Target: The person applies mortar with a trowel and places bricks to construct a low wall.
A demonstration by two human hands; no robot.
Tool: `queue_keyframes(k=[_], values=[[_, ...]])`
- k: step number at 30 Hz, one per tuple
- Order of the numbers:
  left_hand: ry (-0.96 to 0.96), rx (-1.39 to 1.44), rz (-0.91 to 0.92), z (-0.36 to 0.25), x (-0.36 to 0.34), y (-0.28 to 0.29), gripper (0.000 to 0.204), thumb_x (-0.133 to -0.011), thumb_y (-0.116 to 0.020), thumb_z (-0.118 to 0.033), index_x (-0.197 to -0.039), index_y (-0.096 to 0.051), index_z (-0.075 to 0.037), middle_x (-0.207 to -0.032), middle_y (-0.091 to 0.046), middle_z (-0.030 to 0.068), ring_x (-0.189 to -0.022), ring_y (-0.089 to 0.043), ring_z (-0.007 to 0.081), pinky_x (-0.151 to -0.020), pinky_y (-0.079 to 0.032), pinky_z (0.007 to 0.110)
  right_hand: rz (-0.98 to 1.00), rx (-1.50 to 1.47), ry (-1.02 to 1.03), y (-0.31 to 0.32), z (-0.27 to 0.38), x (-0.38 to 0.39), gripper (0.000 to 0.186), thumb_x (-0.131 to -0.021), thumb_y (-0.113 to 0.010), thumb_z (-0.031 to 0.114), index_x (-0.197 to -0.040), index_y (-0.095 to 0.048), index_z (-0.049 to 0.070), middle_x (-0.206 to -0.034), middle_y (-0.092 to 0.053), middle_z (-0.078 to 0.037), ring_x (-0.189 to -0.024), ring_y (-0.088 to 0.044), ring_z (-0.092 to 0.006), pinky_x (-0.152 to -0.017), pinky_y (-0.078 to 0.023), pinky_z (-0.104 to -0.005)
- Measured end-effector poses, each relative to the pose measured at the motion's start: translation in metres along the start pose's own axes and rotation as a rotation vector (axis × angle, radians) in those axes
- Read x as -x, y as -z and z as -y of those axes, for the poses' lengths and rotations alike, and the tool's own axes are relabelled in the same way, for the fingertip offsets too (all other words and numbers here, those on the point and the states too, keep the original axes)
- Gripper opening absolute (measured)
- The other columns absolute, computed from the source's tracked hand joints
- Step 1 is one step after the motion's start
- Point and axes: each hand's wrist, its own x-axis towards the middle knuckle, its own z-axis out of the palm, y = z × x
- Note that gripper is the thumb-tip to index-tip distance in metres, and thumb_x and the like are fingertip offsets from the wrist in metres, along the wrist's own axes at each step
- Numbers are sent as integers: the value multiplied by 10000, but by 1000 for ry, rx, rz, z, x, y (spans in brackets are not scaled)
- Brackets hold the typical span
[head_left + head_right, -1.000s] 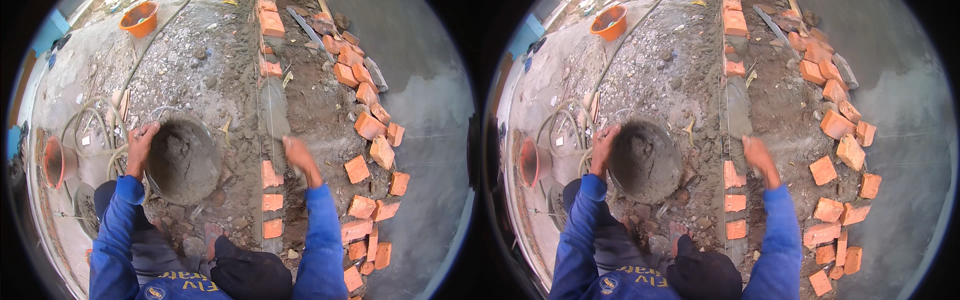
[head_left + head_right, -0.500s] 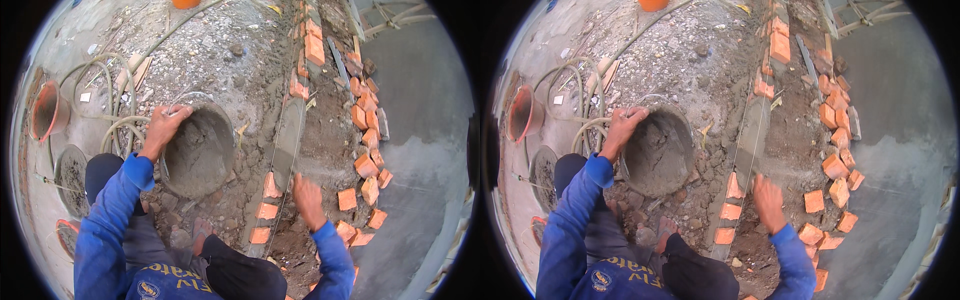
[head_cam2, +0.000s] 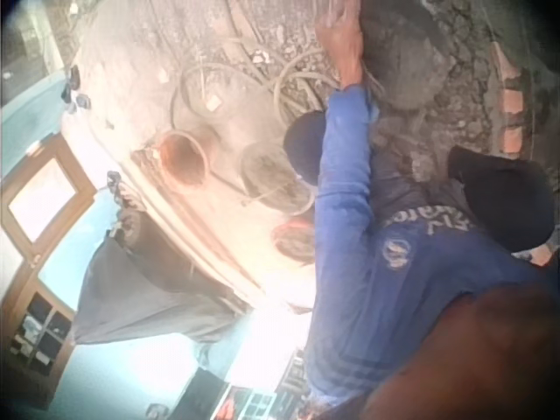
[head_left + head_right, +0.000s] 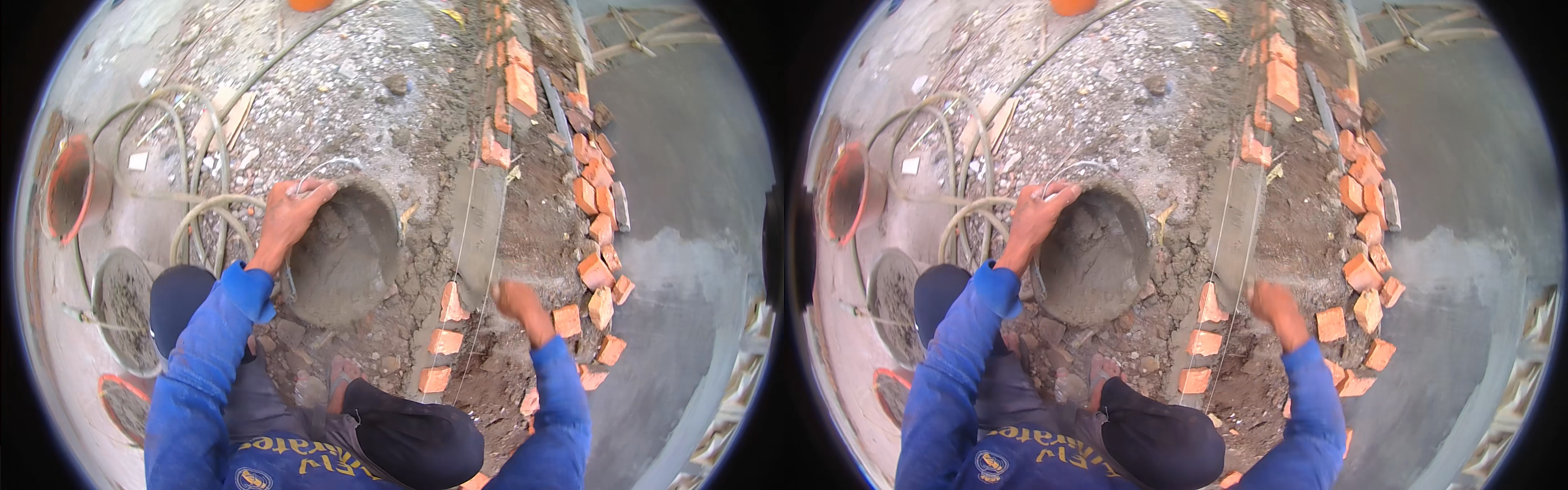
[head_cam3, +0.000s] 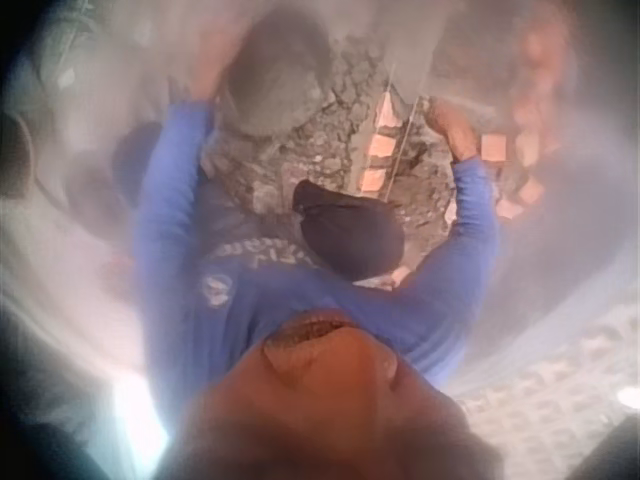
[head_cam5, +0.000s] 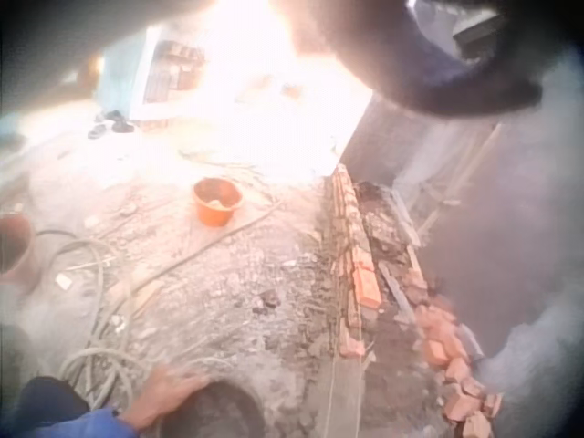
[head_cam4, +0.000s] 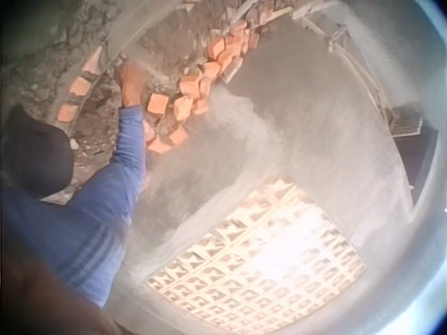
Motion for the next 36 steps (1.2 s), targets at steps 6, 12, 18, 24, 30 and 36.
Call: queue_keyframes(k=[6,12,18,24,30,36], values=[[7,59,-5,2,0,-3,388,-920,-779,-337,-1067,-804,21,-783,-688,-6,-748,-574,90,-709,-457,280,-161,-241,-173,-87,-44,196,416,-1033,-574,418,-1201,-666,49,-1008,-729,-291,-962,-711,-483,-832,-553,-577],[1,90,38,10,4,-12,348,-937,-780,-282,-1057,-799,44,-826,-648,-48,-760,-519,66,-694,-412,265,-367,-868,-356,-31,30,271,316,-1082,-546,347,-1169,-639,57,-939,-699,-259,-799,-695,-462,-695,-526,-516],[-54,96,-47,11,19,12,329,-943,-774,-287,-1034,-795,28,-830,-626,-58,-758,-485,63,-681,-377,264,-220,-1686,157,-72,175,45,462,-1101,-464,447,-1014,-630,25,-724,-609,-85,-560,-577,-186,-541,-486,-364],[-14,63,5,8,12,2,287,-956,-761,-278,-990,-783,6,-847,-639,-52,-801,-522,65,-741,-418,258,-626,-1563,-59,-42,171,-181,443,-1083,-502,432,-992,-661,29,-757,-624,-104,-710,-652,-189,-593,-511,-368],[-15,123,-16,32,4,19,233,-962,-765,-238,-946,-771,-5,-839,-637,-52,-789,-528,58,-747,-421,262,-685,-1730,-133,-109,217,-146,503,-1084,-457,445,-1084,-671,-10,-736,-673,-188,-564,-678,-304,-648,-536,-489],[-33,169,-25,26,3,14,231,-966,-764,-212,-955,-771,18,-856,-655,-33,-802,-547,68,-750,-435,258,-559,-1740,-189,-175,203,-50,490,-1084,-471,436,-986,-618,-21,-721,-653,-208,-608,-678,-367,-713,-530,-502]])
